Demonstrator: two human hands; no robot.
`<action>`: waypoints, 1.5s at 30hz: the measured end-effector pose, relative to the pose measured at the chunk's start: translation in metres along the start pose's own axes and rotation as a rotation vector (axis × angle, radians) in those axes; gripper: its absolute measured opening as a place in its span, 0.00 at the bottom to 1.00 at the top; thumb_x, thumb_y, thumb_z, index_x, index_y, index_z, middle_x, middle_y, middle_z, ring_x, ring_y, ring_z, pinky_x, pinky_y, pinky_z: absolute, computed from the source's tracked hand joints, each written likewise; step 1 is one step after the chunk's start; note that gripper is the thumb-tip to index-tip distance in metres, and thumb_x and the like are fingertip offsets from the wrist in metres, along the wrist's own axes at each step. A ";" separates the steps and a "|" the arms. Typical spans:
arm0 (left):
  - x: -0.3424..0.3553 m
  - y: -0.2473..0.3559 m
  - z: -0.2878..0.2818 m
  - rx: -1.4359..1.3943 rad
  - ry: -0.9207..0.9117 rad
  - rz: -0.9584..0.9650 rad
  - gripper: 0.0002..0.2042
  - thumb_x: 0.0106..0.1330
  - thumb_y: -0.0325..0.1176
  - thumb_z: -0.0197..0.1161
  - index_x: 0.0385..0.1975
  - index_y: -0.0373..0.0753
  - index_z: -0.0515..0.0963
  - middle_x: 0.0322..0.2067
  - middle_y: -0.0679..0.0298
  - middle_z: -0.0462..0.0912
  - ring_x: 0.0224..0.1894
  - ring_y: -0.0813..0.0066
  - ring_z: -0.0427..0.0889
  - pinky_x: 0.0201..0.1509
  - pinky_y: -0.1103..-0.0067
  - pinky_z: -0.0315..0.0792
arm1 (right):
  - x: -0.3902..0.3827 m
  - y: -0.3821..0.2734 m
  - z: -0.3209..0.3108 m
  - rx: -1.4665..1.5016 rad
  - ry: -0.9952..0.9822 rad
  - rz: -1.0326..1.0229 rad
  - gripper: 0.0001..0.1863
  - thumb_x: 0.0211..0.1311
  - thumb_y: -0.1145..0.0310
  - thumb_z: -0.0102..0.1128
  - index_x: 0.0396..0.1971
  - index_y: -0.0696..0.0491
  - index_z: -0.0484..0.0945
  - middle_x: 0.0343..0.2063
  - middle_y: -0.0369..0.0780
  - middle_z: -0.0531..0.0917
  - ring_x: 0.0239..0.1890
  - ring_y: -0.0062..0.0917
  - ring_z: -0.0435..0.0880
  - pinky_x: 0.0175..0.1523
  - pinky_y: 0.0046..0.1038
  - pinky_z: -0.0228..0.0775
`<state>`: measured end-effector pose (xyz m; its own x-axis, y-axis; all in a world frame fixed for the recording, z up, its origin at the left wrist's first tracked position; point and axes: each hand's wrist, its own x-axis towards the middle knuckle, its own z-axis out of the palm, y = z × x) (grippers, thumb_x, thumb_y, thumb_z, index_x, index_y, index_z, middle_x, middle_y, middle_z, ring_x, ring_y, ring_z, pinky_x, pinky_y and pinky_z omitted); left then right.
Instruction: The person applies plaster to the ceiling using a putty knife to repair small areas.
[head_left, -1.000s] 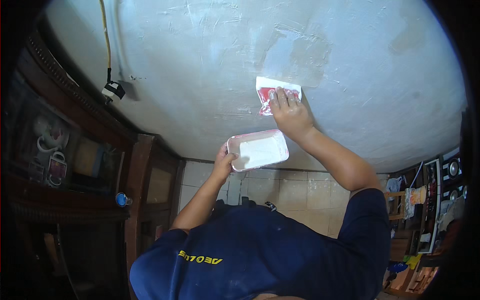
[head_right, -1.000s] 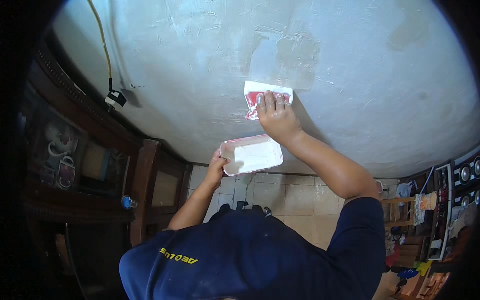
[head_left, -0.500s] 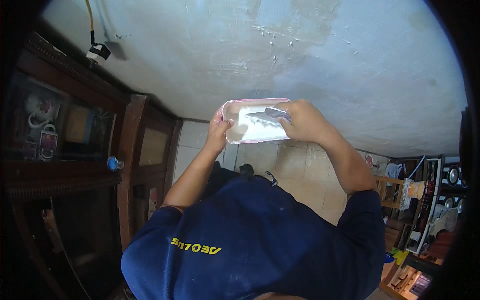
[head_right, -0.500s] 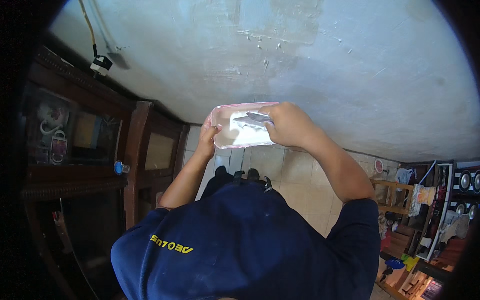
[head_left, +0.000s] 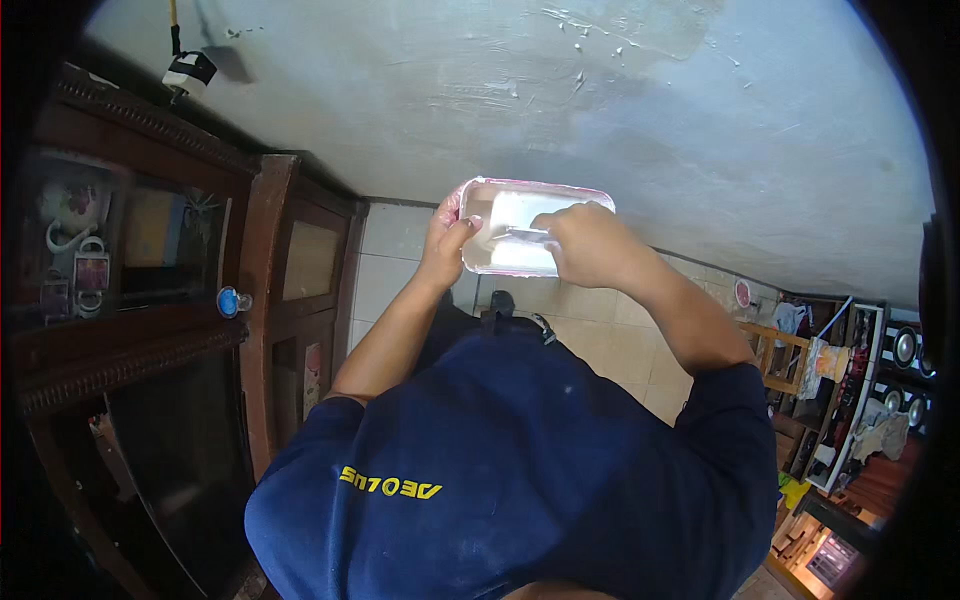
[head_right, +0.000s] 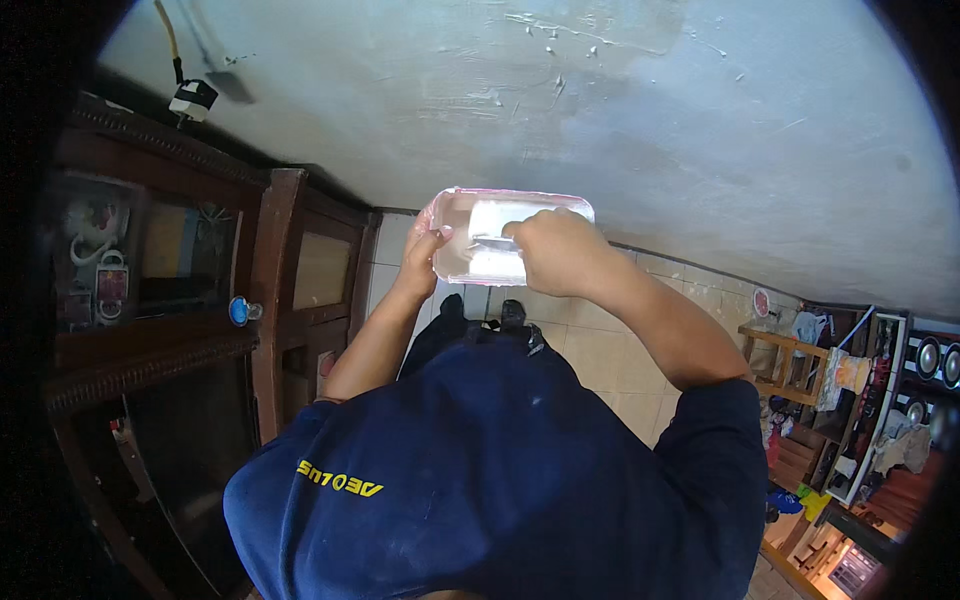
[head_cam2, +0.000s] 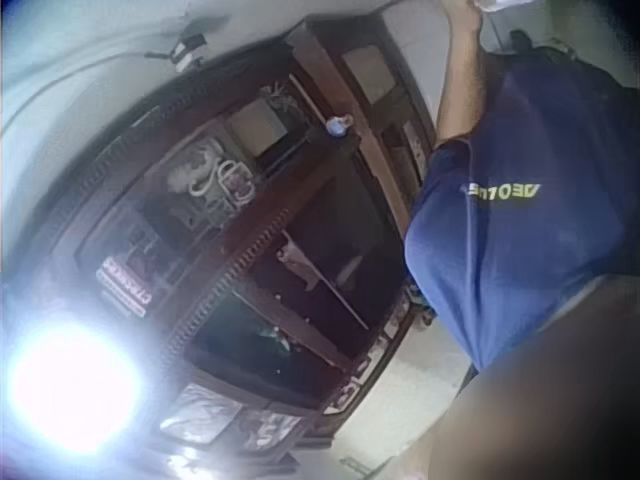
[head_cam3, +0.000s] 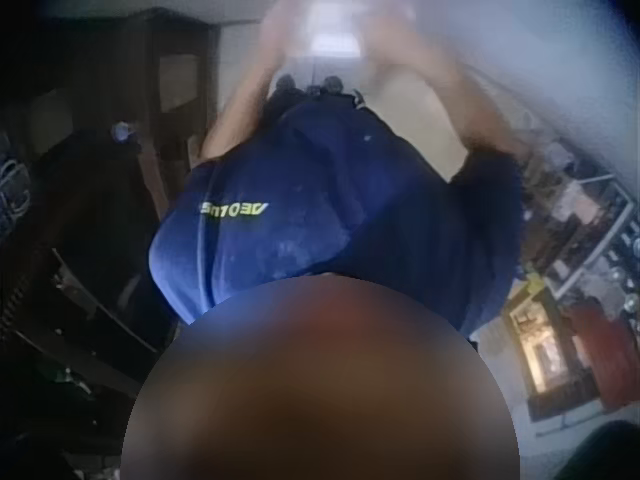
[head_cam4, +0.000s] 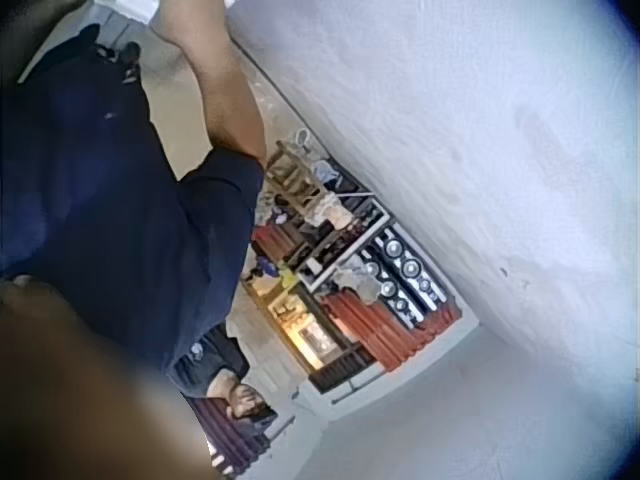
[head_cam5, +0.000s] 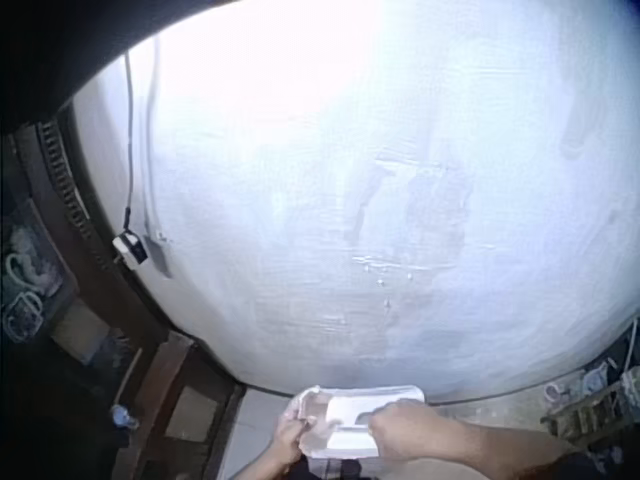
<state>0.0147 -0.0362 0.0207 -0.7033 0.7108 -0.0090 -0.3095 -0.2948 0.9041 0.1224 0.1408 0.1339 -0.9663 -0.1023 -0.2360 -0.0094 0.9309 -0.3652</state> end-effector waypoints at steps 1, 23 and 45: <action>0.001 0.003 -0.005 -0.001 -0.014 0.011 0.28 0.56 0.30 0.51 0.60 0.29 0.65 0.53 0.56 0.75 0.56 0.70 0.72 0.62 0.75 0.63 | 0.004 -0.003 0.000 -0.003 0.000 0.001 0.15 0.48 0.75 0.56 0.39 0.57 0.82 0.28 0.53 0.83 0.33 0.46 0.83 0.43 0.43 0.74; 0.021 0.050 -0.095 0.096 0.014 -0.057 0.21 0.61 0.29 0.50 0.56 0.31 0.69 0.49 0.59 0.77 0.51 0.74 0.74 0.57 0.77 0.66 | 0.067 -0.059 -0.002 0.223 0.033 0.047 0.12 0.53 0.74 0.59 0.38 0.56 0.80 0.29 0.52 0.82 0.36 0.46 0.82 0.44 0.40 0.73; 0.044 0.059 -0.057 0.024 0.111 -0.070 0.20 0.62 0.30 0.50 0.54 0.30 0.70 0.45 0.60 0.78 0.46 0.76 0.75 0.53 0.78 0.69 | 0.023 -0.053 0.028 -0.077 0.548 -0.058 0.17 0.47 0.76 0.57 0.41 0.55 0.80 0.37 0.44 0.85 0.35 0.37 0.85 0.35 0.34 0.79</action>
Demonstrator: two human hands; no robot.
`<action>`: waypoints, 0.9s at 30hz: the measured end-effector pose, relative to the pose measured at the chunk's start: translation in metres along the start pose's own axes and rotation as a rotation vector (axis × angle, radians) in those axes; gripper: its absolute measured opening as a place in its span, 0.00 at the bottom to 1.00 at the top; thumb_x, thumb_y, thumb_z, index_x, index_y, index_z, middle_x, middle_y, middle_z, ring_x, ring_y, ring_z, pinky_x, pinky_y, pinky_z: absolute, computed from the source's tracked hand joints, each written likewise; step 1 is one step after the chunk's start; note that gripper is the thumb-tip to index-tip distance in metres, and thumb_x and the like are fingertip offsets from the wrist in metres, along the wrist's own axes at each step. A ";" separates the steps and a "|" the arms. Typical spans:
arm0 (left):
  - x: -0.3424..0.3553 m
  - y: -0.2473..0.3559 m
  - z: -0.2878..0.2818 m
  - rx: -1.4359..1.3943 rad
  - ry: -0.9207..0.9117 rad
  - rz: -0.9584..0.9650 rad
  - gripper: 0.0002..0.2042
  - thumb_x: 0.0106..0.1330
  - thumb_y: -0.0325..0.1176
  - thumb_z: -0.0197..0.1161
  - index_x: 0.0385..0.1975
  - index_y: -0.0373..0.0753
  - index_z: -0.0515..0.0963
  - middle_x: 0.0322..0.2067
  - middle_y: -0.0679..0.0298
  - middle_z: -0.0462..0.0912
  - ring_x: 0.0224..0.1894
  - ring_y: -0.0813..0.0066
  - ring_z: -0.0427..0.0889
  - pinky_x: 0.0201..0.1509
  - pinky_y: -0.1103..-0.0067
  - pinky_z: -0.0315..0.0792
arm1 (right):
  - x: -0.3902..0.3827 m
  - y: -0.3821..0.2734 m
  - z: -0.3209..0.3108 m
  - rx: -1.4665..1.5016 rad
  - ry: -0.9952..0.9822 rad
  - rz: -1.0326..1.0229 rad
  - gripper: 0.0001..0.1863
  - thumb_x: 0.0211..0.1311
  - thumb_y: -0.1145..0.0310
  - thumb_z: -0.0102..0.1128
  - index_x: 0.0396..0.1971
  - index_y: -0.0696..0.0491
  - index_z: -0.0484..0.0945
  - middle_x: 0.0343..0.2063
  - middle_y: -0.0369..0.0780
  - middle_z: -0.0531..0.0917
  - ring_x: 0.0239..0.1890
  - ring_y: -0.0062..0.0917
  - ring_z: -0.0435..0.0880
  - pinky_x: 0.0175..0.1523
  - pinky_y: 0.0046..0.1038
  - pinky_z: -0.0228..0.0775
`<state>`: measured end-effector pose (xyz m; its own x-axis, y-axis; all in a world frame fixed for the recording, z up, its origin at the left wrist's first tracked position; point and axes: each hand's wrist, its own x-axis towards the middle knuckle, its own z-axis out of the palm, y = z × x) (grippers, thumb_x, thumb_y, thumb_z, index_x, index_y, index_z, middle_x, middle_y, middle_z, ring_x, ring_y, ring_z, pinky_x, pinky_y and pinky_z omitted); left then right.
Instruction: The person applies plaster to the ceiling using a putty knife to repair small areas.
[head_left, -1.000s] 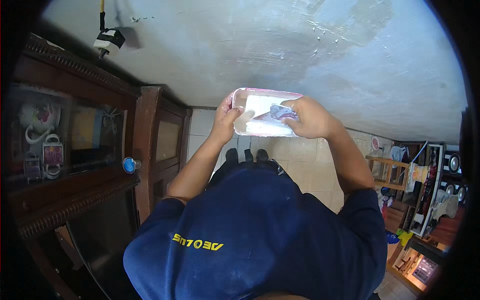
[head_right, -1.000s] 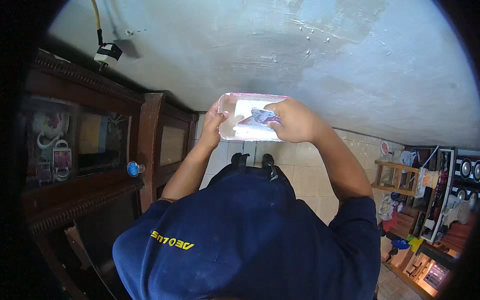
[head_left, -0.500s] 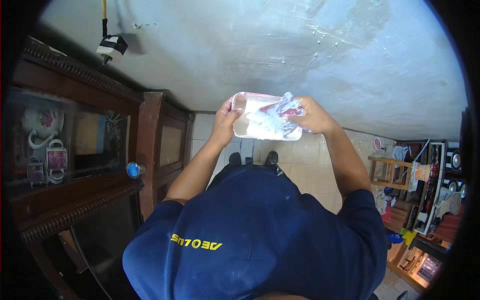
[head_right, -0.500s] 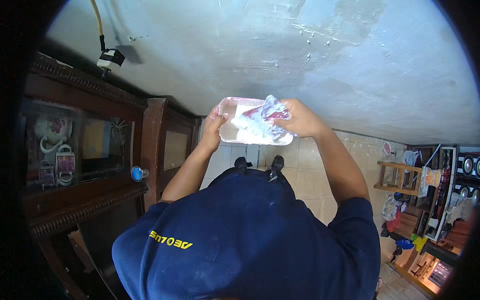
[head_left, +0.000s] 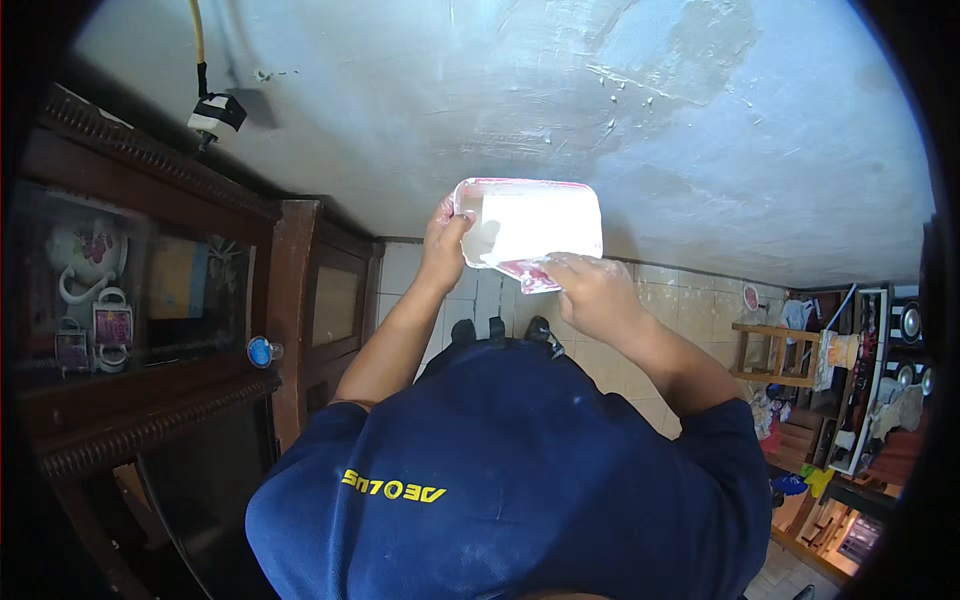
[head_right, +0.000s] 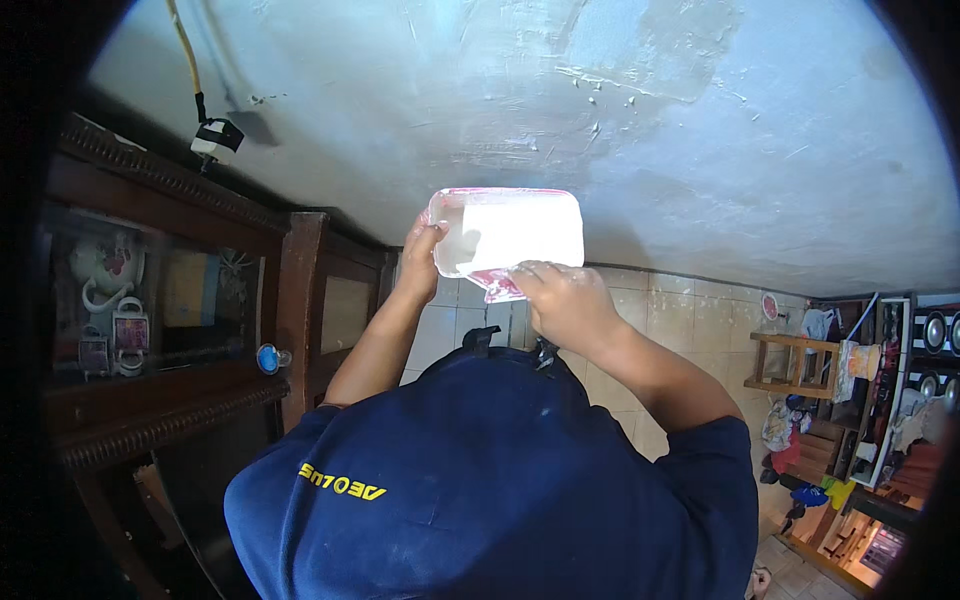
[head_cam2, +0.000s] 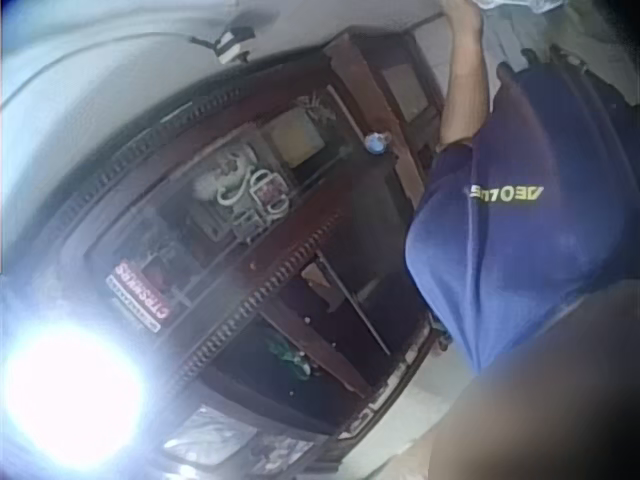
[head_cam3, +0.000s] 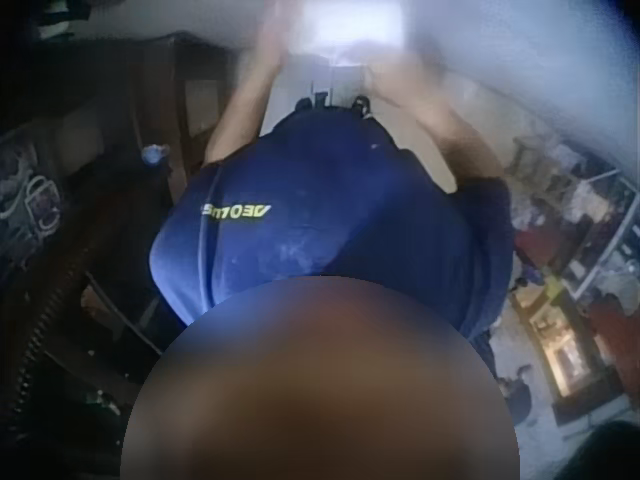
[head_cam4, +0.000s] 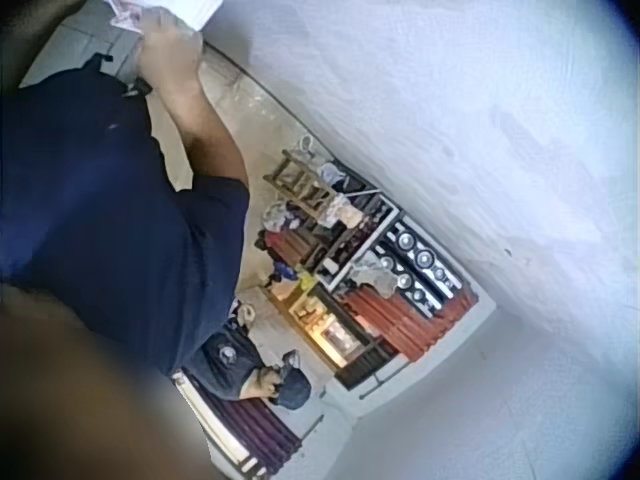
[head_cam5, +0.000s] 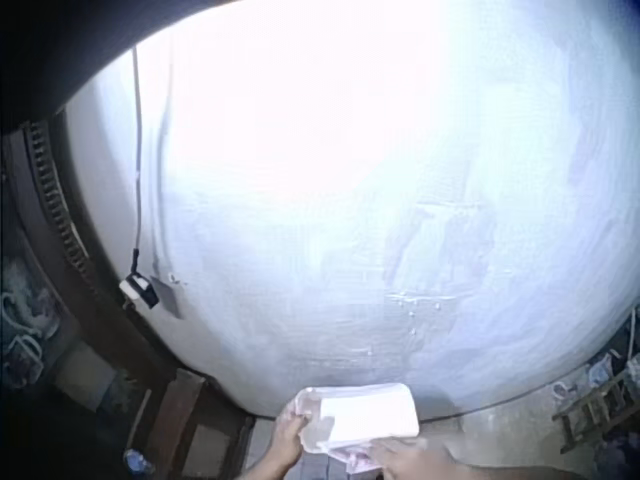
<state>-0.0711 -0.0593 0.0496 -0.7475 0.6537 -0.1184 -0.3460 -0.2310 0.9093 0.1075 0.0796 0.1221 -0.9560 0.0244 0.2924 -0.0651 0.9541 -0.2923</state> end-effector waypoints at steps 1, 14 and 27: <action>0.002 -0.004 -0.001 0.015 -0.005 0.014 0.20 0.62 0.29 0.49 0.54 0.30 0.70 0.45 0.60 0.78 0.46 0.76 0.75 0.52 0.79 0.69 | -0.003 0.000 0.002 -0.025 -0.026 -0.026 0.18 0.45 0.76 0.57 0.41 0.54 0.79 0.38 0.43 0.84 0.36 0.35 0.85 0.35 0.33 0.79; -0.002 -0.055 -0.008 0.008 0.139 -0.215 0.18 0.64 0.33 0.51 0.52 0.31 0.70 0.44 0.58 0.77 0.45 0.74 0.76 0.51 0.79 0.68 | -0.046 0.023 -0.007 -0.025 -0.345 -0.031 0.22 0.45 0.76 0.58 0.45 0.51 0.79 0.43 0.40 0.83 0.38 0.34 0.85 0.37 0.35 0.78; 0.007 -0.056 -0.050 0.048 0.013 0.065 0.24 0.61 0.28 0.53 0.58 0.31 0.66 0.50 0.57 0.75 0.53 0.71 0.72 0.61 0.75 0.64 | -0.007 0.042 -0.011 0.396 -0.017 0.595 0.07 0.54 0.74 0.61 0.33 0.60 0.79 0.24 0.48 0.82 0.25 0.40 0.81 0.31 0.31 0.70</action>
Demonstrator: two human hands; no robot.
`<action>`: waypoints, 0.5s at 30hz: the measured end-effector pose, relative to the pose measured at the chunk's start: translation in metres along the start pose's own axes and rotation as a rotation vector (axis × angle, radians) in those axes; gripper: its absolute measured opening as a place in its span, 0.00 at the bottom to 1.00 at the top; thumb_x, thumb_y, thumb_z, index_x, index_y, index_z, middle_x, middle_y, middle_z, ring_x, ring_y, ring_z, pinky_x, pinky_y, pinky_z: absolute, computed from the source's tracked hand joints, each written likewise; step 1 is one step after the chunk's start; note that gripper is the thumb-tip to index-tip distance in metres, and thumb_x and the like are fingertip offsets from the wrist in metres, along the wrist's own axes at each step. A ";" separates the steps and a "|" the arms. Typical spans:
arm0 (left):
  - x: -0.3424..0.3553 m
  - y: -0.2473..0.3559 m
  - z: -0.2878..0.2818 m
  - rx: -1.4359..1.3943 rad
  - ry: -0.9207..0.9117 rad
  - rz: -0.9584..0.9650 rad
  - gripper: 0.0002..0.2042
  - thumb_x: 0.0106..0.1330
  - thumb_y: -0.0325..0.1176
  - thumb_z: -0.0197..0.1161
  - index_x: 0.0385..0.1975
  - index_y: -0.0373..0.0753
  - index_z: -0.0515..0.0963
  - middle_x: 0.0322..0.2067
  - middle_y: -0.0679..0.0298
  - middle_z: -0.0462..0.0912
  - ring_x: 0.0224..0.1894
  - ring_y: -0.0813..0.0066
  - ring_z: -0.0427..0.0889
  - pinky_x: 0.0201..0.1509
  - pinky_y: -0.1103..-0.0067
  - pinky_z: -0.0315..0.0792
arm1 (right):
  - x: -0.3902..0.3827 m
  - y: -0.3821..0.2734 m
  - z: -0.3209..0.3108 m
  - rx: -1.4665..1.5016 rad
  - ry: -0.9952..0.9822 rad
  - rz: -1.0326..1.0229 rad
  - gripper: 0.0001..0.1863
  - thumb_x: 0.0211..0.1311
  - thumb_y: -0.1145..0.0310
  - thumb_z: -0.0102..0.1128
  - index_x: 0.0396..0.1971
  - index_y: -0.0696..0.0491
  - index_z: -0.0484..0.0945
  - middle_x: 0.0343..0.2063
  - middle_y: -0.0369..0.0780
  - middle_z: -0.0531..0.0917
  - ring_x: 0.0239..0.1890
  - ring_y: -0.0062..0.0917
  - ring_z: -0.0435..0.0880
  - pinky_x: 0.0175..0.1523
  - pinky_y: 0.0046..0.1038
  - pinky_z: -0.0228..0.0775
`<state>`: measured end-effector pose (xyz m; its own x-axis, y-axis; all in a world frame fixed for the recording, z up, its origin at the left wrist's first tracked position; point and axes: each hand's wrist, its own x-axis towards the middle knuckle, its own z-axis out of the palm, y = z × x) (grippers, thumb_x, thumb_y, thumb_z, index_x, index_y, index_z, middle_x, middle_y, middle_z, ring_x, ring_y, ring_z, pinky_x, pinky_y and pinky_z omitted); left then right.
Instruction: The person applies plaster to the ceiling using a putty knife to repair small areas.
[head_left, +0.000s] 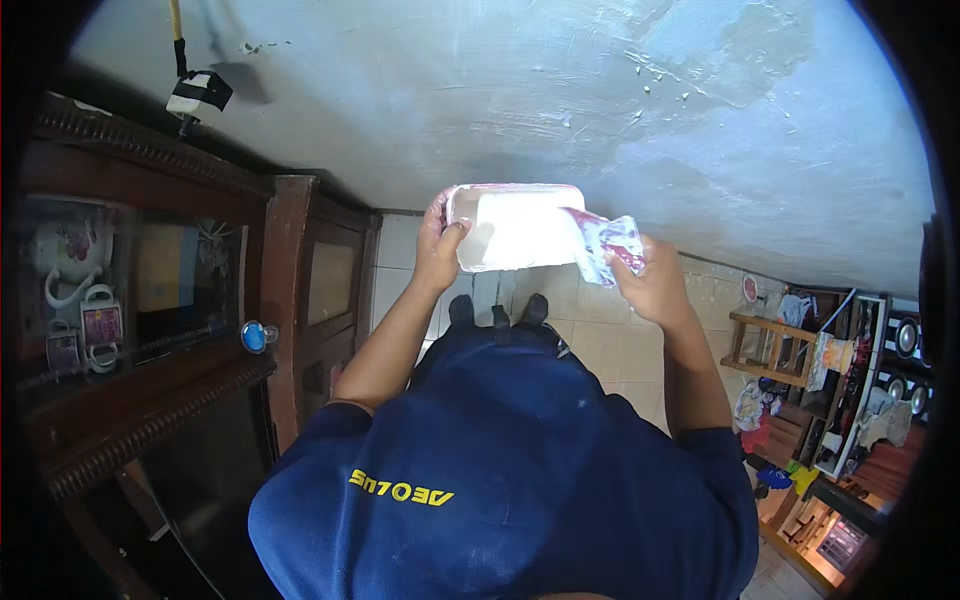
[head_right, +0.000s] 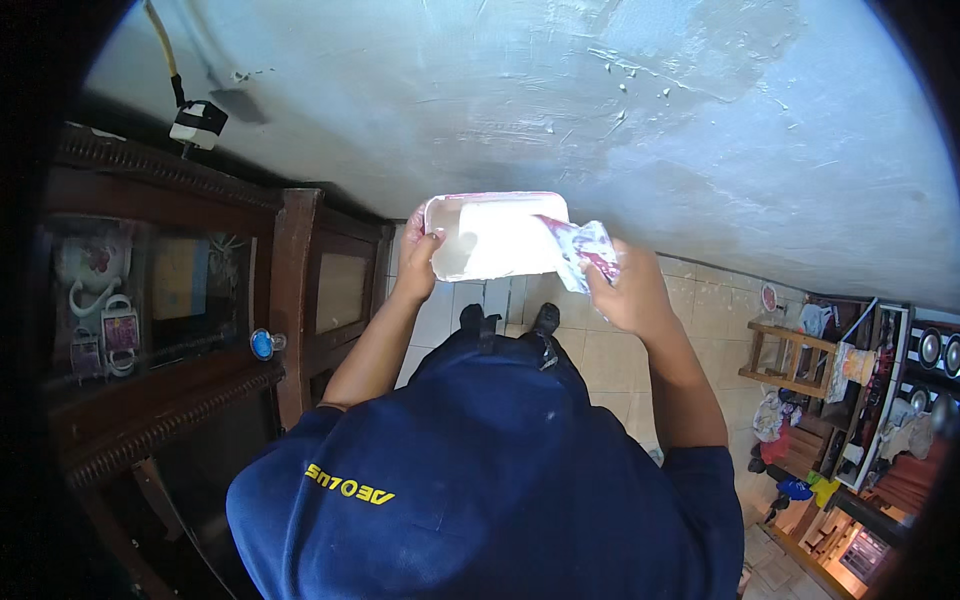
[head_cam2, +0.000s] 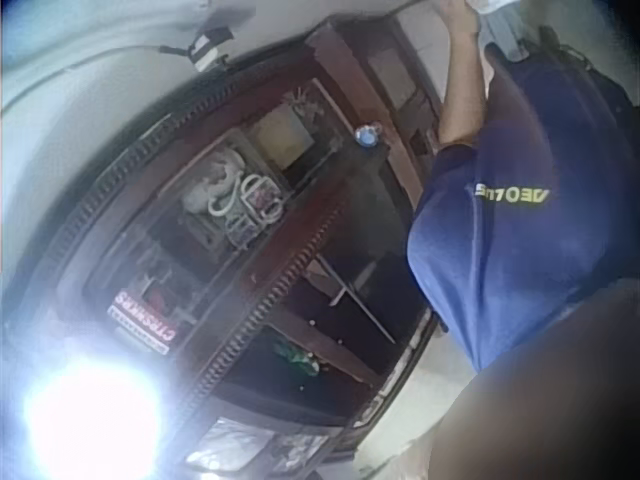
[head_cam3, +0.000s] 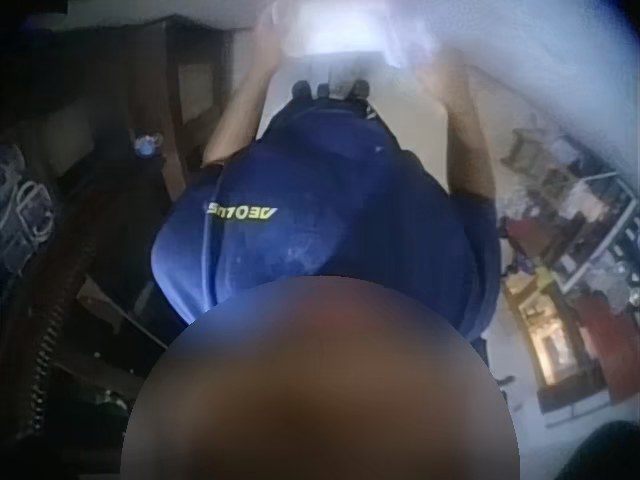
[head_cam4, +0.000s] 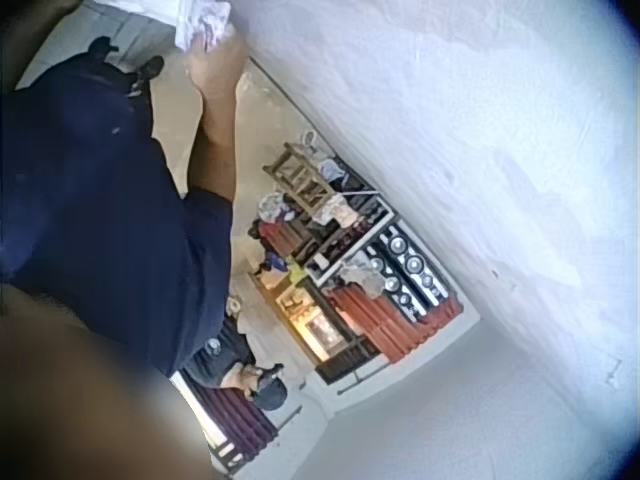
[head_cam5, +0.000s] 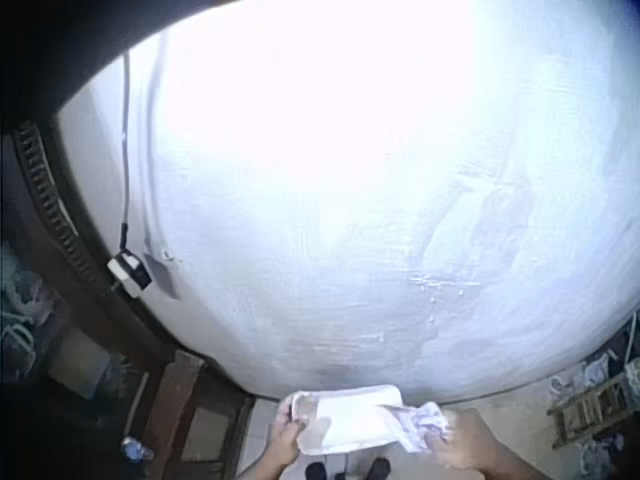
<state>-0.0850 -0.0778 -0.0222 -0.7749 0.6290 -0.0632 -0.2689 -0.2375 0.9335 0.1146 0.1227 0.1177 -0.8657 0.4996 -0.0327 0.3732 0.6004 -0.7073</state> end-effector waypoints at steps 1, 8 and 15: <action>-0.001 0.001 -0.001 0.037 -0.004 0.025 0.24 0.61 0.28 0.53 0.59 0.31 0.65 0.51 0.57 0.74 0.54 0.70 0.72 0.61 0.75 0.63 | 0.005 -0.004 0.000 -0.085 -0.081 0.024 0.08 0.54 0.73 0.61 0.33 0.60 0.79 0.24 0.49 0.82 0.26 0.41 0.81 0.32 0.31 0.70; -0.003 -0.001 -0.004 0.040 -0.023 -0.067 0.24 0.61 0.29 0.53 0.59 0.31 0.65 0.51 0.57 0.74 0.54 0.70 0.72 0.61 0.74 0.63 | 0.028 -0.038 -0.002 0.025 0.124 -0.217 0.11 0.55 0.73 0.62 0.38 0.61 0.80 0.28 0.49 0.84 0.28 0.34 0.84 0.36 0.28 0.72; 0.001 0.016 0.015 -0.070 -0.061 -0.116 0.21 0.62 0.27 0.51 0.57 0.32 0.67 0.49 0.58 0.75 0.51 0.73 0.74 0.57 0.76 0.67 | 0.020 -0.001 0.032 0.574 0.168 0.081 0.09 0.60 0.76 0.61 0.39 0.62 0.80 0.34 0.38 0.86 0.35 0.18 0.82 0.41 0.23 0.74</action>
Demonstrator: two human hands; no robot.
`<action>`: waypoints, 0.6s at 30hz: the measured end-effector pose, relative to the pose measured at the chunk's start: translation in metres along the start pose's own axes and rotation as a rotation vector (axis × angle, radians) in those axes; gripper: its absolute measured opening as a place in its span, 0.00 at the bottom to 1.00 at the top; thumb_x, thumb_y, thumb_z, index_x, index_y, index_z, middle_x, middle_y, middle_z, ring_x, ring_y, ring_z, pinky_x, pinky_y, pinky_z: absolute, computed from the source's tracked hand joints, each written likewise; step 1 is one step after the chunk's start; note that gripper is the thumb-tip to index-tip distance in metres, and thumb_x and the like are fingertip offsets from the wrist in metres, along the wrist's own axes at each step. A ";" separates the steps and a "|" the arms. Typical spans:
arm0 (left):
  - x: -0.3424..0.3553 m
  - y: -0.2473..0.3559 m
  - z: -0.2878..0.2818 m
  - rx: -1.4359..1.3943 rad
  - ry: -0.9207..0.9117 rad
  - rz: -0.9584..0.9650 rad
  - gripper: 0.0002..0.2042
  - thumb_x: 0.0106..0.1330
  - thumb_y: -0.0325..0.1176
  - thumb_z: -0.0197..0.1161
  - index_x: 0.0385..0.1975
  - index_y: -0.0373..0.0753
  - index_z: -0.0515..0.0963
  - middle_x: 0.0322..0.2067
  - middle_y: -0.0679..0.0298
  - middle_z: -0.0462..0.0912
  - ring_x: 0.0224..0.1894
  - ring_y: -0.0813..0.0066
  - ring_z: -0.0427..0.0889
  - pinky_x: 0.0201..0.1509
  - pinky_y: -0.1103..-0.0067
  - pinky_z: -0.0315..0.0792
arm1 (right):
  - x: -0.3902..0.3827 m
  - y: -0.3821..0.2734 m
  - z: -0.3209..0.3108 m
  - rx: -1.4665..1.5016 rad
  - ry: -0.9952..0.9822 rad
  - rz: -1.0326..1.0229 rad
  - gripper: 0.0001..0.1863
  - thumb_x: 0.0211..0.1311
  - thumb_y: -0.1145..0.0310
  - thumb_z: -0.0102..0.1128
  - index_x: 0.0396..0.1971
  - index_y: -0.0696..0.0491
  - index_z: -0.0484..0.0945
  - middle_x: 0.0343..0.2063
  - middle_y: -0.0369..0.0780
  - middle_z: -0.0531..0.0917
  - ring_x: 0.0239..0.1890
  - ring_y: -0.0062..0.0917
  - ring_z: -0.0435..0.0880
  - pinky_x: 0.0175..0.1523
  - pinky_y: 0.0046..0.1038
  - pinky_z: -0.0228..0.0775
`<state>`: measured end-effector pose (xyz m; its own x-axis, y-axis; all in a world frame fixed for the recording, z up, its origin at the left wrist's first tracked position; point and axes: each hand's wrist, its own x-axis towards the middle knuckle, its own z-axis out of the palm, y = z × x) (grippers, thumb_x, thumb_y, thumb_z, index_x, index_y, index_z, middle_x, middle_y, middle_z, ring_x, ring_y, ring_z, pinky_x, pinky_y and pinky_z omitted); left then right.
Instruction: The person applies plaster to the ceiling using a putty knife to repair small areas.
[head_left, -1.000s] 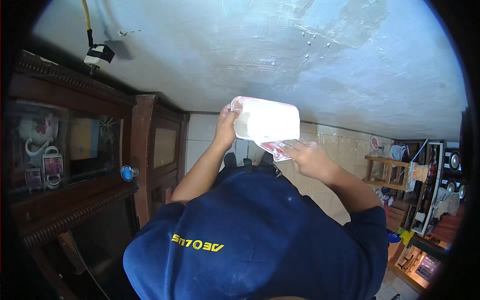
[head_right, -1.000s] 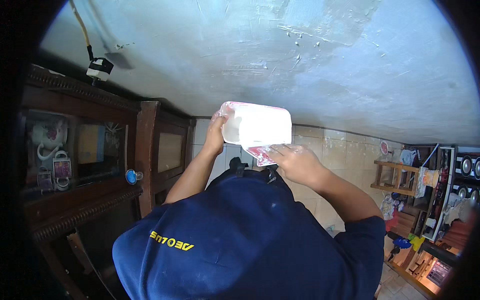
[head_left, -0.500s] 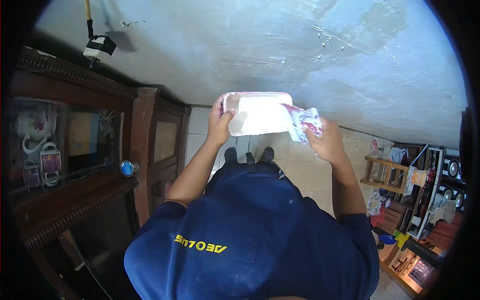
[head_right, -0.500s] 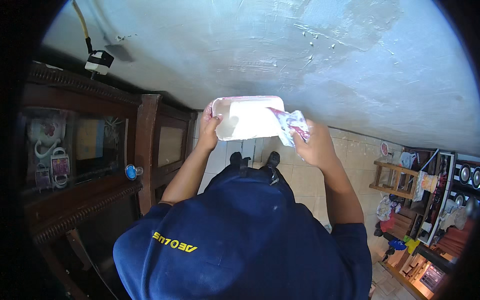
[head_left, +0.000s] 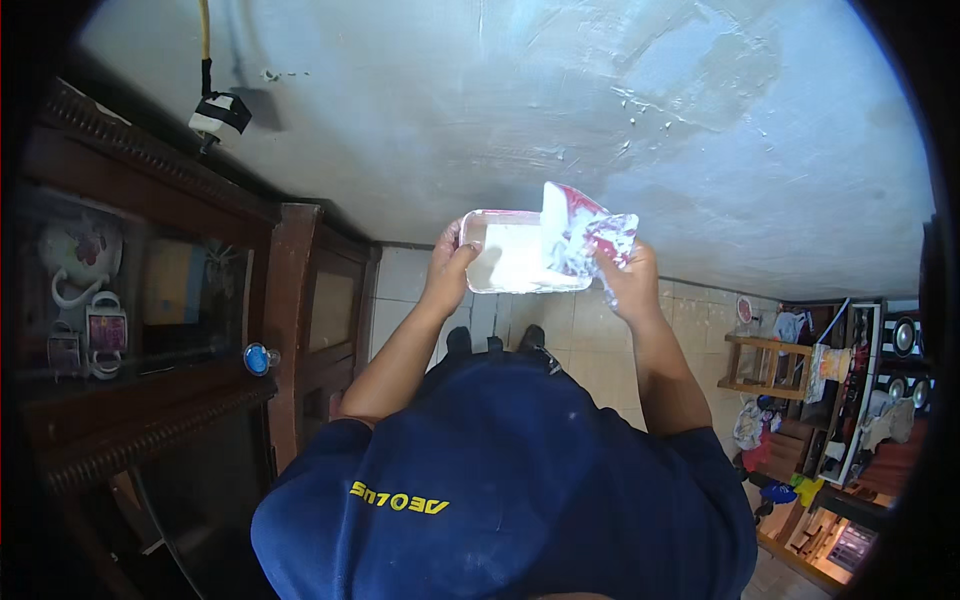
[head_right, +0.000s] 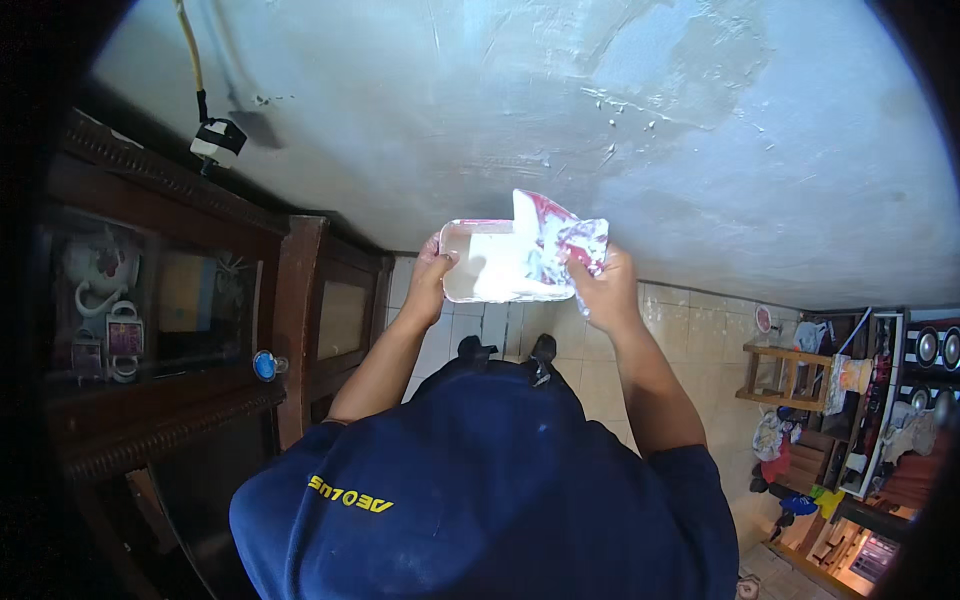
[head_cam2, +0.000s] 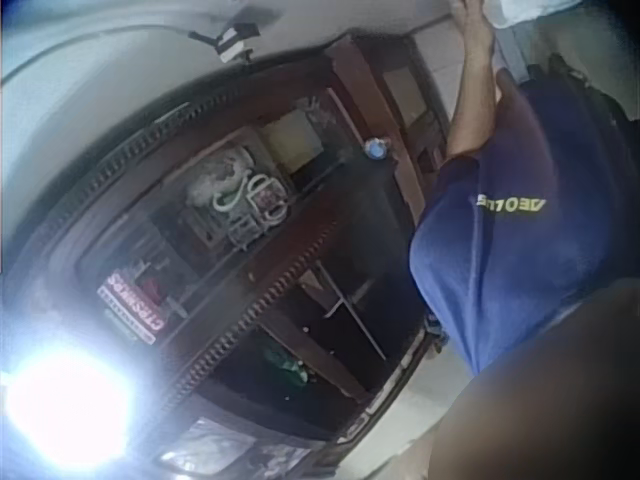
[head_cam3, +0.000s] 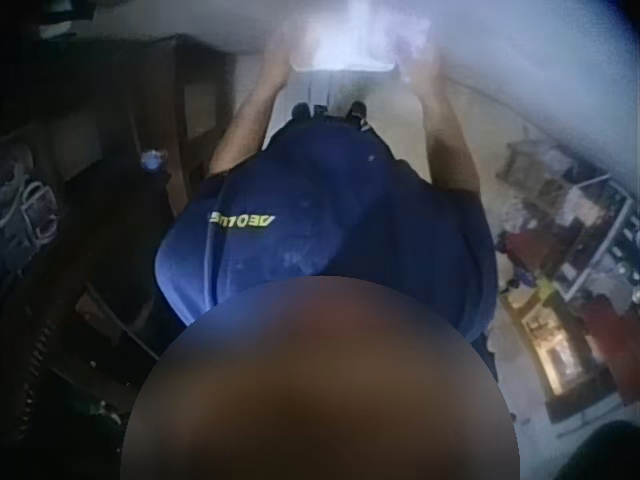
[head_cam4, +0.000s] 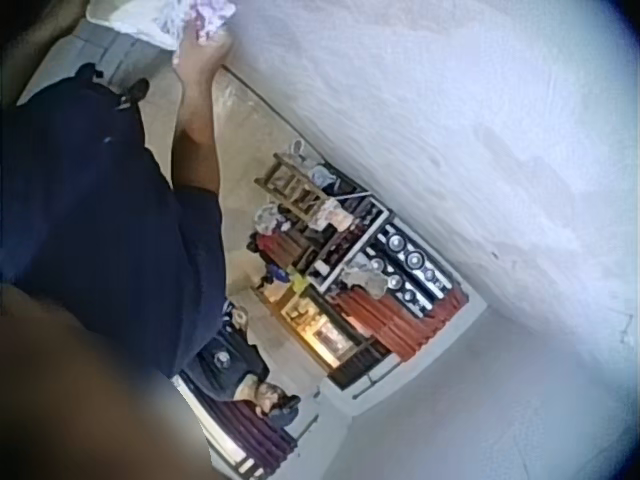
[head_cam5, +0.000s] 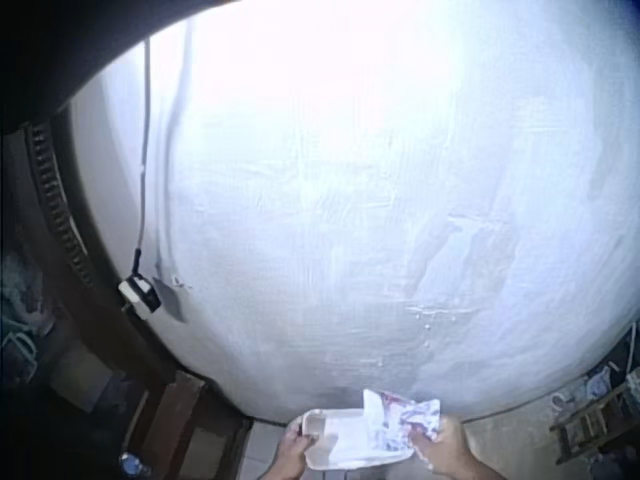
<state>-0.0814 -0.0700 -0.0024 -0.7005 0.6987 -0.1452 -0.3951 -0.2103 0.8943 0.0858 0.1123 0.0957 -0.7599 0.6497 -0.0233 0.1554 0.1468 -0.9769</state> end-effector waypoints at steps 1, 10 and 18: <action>0.003 0.001 0.003 -0.020 0.001 0.010 0.21 0.62 0.28 0.52 0.57 0.32 0.67 0.48 0.59 0.76 0.50 0.74 0.74 0.56 0.77 0.67 | -0.004 0.003 0.005 0.071 0.020 -0.006 0.09 0.59 0.76 0.60 0.39 0.60 0.81 0.32 0.40 0.86 0.32 0.21 0.83 0.40 0.23 0.74; 0.013 0.016 0.019 0.032 0.154 -0.040 0.19 0.64 0.34 0.51 0.53 0.32 0.68 0.43 0.58 0.77 0.42 0.74 0.77 0.46 0.79 0.71 | -0.036 -0.007 0.008 -0.870 -0.255 -0.841 0.22 0.40 0.77 0.59 0.42 0.55 0.81 0.42 0.43 0.83 0.39 0.36 0.85 0.40 0.33 0.81; 0.017 -0.011 0.011 0.040 0.280 -0.186 0.19 0.64 0.37 0.50 0.52 0.32 0.69 0.41 0.58 0.78 0.42 0.73 0.77 0.44 0.79 0.71 | -0.055 0.022 -0.032 -0.972 -0.400 -0.892 0.20 0.43 0.73 0.60 0.42 0.51 0.80 0.44 0.42 0.83 0.41 0.33 0.85 0.38 0.30 0.80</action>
<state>-0.0826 -0.0479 -0.0104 -0.7567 0.5065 -0.4134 -0.5121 -0.0660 0.8564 0.1517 0.1036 0.0823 -0.9364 -0.1716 0.3060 -0.2274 0.9610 -0.1571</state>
